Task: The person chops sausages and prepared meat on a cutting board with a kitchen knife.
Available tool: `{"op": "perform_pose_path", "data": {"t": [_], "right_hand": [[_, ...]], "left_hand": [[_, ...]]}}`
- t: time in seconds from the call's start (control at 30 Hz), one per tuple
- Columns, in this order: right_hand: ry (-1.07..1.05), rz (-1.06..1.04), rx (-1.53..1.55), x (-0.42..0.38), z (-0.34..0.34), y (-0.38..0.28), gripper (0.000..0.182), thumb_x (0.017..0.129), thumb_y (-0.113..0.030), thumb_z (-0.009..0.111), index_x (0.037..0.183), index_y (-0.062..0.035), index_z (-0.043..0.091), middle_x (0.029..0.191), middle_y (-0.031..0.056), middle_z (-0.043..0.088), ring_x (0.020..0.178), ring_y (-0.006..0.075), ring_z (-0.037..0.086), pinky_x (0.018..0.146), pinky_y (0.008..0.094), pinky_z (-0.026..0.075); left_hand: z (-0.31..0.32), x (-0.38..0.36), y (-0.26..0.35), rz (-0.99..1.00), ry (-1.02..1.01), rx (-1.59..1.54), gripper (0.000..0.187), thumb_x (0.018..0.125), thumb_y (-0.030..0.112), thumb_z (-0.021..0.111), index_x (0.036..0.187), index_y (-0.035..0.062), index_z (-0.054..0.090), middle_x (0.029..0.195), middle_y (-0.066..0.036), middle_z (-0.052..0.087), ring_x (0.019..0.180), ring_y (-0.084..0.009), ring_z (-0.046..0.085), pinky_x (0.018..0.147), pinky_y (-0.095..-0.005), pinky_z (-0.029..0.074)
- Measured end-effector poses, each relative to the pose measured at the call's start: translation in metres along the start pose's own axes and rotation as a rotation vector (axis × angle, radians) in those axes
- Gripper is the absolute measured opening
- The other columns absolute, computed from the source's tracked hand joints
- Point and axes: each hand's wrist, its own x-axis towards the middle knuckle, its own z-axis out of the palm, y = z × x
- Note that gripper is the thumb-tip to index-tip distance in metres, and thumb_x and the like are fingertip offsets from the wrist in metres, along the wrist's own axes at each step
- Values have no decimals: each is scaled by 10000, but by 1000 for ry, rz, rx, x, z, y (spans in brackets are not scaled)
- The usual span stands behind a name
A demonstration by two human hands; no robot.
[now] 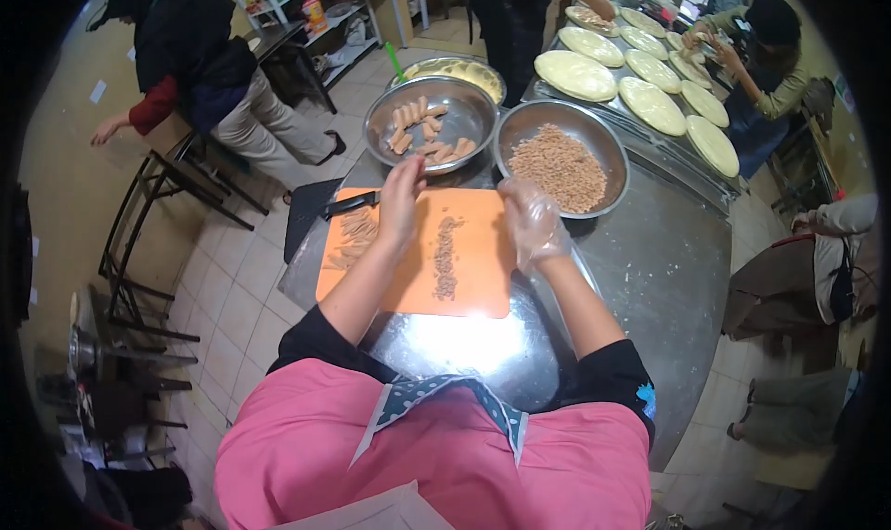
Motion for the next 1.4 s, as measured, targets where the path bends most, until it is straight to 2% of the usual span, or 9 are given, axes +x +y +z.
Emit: {"op": "perform_pose_path", "data": {"t": [0.13, 0.27, 0.6, 0.73, 0.8, 0.83, 0.97, 1.27, 1.4], "right_hand": [[-426, 52, -88, -18, 33, -12, 318, 843, -185, 482, 1141, -86, 531, 1225, 128, 500, 1147, 285, 462, 987, 381, 351], [-550, 251, -60, 0, 60, -20, 412, 873, -267, 420, 1248, -101, 452, 1336, 123, 392, 1246, 268, 356, 1042, 368, 277], [-825, -151, -110, -38, 98, -22, 510, 873, -352, 392, 1293, -63, 397, 1382, 134, 325, 1308, 255, 257, 1069, 350, 225], [-817, -140, -167, -62, 70, -61, 517, 842, -348, 475, 1257, -42, 435, 1338, 166, 373, 1280, 283, 302, 1048, 378, 265], [-601, -359, -162, -78, 85, -46, 502, 792, -320, 557, 1189, -20, 491, 1262, 187, 436, 1213, 319, 382, 1010, 413, 314], [-422, -419, -104, -78, 91, -49, 378, 753, -269, 591, 1052, -40, 564, 1098, 152, 526, 1069, 324, 484, 921, 427, 389], [-452, -319, -317, -69, 97, -59, 149, 764, -223, 551, 846, -100, 576, 839, 59, 556, 847, 237, 548, 719, 388, 468], [-522, -128, -416, -51, 118, -47, 175, 771, -220, 533, 860, -74, 571, 818, 102, 581, 784, 282, 599, 653, 409, 492], [-428, -266, -465, -38, 122, -38, 195, 777, -235, 536, 865, -66, 575, 758, 110, 589, 749, 290, 606, 662, 402, 494]], "left_hand": [[-43, -59, -26, 1, 210, -103, 276, 929, 248, 436, 1026, 16, 549, 980, -58, 575, 904, -116, 533, 777, -243, 424], [-77, -89, -58, -38, 217, -127, 286, 936, 240, 424, 987, -20, 531, 900, -92, 575, 813, -132, 563, 738, -231, 458], [-84, -92, -71, 30, 164, -60, 302, 949, 232, 396, 964, -36, 534, 880, -99, 575, 797, -146, 565, 746, -256, 464], [-85, -92, -70, 28, 154, -85, 325, 949, 249, 397, 951, -36, 554, 873, -89, 594, 804, -138, 572, 744, -247, 460], [-84, -93, -69, 30, 149, -58, 296, 948, 226, 397, 960, -33, 539, 870, -100, 582, 779, -142, 562, 729, -254, 463], [-84, -93, -70, 35, 133, -62, 296, 948, 226, 397, 960, -33, 539, 870, -100, 582, 779, -142, 562, 729, -254, 463], [-84, -95, -68, 19, 141, -43, 307, 949, 231, 396, 946, -34, 551, 862, -97, 591, 787, -141, 569, 732, -255, 464], [-84, -95, -67, 29, 127, -27, 282, 947, 211, 396, 913, -27, 543, 828, -88, 578, 743, -129, 550, 698, -248, 462], [-84, -94, -69, 36, 121, -20, 280, 943, 210, 408, 897, -27, 549, 810, -86, 582, 729, -127, 553, 686, -245, 464]]}}
